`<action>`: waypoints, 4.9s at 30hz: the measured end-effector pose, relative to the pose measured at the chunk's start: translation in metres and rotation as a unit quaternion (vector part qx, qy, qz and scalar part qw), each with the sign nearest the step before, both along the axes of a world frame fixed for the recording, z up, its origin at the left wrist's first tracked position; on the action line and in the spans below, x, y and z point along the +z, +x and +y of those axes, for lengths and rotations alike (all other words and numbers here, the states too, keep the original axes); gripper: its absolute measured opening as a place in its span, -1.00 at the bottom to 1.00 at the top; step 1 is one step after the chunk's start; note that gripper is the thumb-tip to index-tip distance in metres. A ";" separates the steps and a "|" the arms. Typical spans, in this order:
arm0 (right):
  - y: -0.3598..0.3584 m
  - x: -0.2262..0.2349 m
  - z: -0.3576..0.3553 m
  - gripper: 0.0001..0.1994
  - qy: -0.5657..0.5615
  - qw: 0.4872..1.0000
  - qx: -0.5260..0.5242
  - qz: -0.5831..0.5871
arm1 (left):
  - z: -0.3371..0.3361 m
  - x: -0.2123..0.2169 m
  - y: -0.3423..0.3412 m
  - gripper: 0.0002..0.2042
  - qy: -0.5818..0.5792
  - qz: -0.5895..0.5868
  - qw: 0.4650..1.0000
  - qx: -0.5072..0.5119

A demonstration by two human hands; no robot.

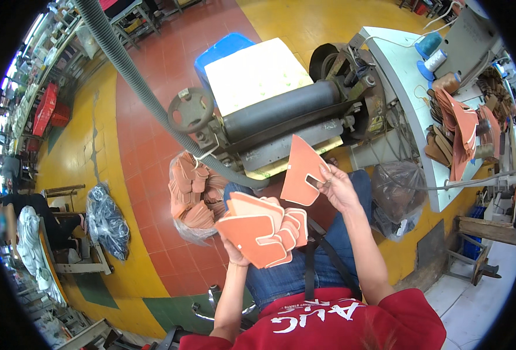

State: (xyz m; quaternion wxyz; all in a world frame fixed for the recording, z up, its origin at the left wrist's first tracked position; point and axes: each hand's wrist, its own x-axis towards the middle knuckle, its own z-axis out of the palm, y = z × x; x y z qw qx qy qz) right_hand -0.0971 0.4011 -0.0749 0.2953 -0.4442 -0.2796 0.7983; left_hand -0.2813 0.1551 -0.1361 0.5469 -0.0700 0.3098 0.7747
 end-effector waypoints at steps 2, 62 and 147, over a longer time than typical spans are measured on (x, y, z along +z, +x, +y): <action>-0.008 -0.026 0.004 -0.83 -0.044 0.999 -0.016 -0.013 | -0.011 0.000 -0.008 -0.27 -0.018 -0.011 0.999 0.026; -0.033 -0.005 -0.016 -0.86 -0.157 0.932 0.136 0.298 | 0.000 -0.027 -0.005 -0.27 0.077 -0.178 0.976 -0.098; -0.039 0.037 -0.131 -0.76 0.668 0.552 0.346 -0.361 | 0.018 -0.033 0.001 -0.13 0.085 -0.074 0.933 -0.341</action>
